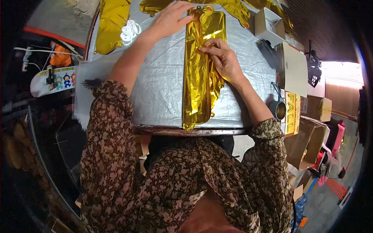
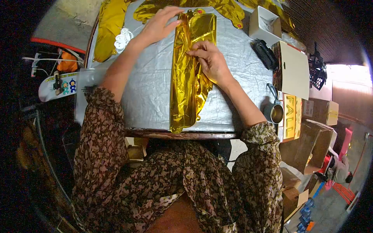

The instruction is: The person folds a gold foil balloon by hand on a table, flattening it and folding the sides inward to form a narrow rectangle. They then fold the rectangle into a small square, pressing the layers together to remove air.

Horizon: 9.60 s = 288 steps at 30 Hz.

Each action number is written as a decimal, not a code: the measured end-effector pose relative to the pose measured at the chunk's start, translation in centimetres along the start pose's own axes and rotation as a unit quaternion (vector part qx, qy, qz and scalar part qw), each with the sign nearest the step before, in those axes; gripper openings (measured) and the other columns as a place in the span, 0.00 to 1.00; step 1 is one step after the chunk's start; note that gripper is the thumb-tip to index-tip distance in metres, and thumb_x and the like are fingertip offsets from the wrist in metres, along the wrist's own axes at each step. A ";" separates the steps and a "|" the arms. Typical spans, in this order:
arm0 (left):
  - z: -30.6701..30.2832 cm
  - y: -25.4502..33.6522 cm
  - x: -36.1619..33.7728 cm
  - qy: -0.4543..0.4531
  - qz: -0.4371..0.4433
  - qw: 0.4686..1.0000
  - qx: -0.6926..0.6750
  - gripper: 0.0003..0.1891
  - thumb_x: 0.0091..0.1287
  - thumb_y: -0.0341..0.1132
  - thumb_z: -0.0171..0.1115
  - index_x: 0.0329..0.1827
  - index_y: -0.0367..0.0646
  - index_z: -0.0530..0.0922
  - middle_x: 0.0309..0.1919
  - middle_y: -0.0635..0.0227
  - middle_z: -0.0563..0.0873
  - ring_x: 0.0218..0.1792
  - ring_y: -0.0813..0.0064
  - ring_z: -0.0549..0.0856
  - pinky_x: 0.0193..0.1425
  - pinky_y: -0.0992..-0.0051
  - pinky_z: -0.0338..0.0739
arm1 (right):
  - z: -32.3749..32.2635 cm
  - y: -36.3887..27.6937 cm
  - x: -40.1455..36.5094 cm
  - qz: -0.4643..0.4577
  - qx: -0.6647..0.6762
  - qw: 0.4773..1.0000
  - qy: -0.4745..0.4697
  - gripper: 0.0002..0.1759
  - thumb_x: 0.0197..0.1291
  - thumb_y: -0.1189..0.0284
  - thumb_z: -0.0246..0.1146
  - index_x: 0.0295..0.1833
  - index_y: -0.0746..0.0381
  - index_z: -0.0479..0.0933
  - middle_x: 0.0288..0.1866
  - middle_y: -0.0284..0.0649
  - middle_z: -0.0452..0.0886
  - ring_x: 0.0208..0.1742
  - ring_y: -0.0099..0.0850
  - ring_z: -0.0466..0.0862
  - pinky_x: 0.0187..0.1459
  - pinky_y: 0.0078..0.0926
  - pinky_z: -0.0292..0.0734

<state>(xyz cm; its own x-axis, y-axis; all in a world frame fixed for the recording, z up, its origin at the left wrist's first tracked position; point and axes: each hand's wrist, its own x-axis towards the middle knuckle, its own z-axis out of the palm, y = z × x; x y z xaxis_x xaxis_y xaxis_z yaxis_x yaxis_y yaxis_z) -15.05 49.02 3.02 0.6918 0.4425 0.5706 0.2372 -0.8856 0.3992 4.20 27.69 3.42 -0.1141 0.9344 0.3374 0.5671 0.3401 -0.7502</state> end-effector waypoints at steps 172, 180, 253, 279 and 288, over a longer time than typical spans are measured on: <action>-1.7 12.0 -11.9 -0.019 0.029 0.997 -0.064 0.08 0.67 0.27 0.72 0.47 0.46 0.84 0.48 0.68 0.92 0.53 0.62 0.90 0.71 0.57 0.77 | -4.7 -0.1 -7.1 -0.077 -0.225 0.971 0.028 0.10 0.65 0.72 0.73 0.51 0.55 0.91 0.58 0.28 0.89 0.59 0.31 0.82 0.67 0.34 0.66; -0.6 12.7 -12.2 0.042 -0.106 0.993 0.016 0.16 0.67 0.38 0.75 0.54 0.42 0.89 0.48 0.58 0.92 0.52 0.59 0.88 0.59 0.61 0.82 | -3.8 -0.4 -6.0 0.046 -0.067 0.995 0.058 0.03 0.64 0.76 0.73 0.40 0.64 0.90 0.54 0.38 0.90 0.59 0.33 0.81 0.69 0.36 0.66; -1.2 -3.0 0.1 -0.092 -0.032 0.975 -0.201 0.23 0.67 0.30 0.73 0.67 0.49 0.83 0.56 0.66 0.85 0.47 0.69 0.85 0.56 0.73 0.82 | 2.0 -6.0 -4.1 0.004 -0.334 0.936 -0.107 0.53 0.70 0.41 0.63 0.89 0.57 0.52 0.90 0.52 0.53 0.88 0.52 0.55 0.82 0.64 0.49; 0.7 -3.6 7.6 -0.342 -0.092 0.912 -0.209 0.10 0.56 0.33 0.72 0.39 0.40 0.90 0.49 0.59 0.91 0.46 0.66 0.89 0.47 0.65 0.82 | 1.7 -7.6 -2.7 0.067 -0.314 0.933 -0.162 0.52 0.69 0.41 0.64 0.89 0.52 0.54 0.91 0.53 0.50 0.88 0.56 0.53 0.83 0.64 0.44; 3.3 -0.7 3.4 0.019 -0.143 0.989 -0.045 0.09 0.59 0.36 0.74 0.38 0.41 0.89 0.36 0.54 0.91 0.39 0.59 0.91 0.41 0.62 0.82 | 1.9 -7.6 -2.7 0.071 -0.313 0.934 -0.157 0.49 0.69 0.40 0.63 0.88 0.48 0.58 0.90 0.50 0.52 0.88 0.56 0.53 0.83 0.63 0.45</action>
<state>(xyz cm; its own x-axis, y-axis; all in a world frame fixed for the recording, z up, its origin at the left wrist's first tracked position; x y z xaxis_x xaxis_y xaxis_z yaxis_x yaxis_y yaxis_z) -10.62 50.67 2.31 0.5789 0.6790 0.4515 0.3564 -0.7087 0.6089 -1.31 22.77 7.14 -0.1787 0.9839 0.0017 0.9494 0.1729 -0.2620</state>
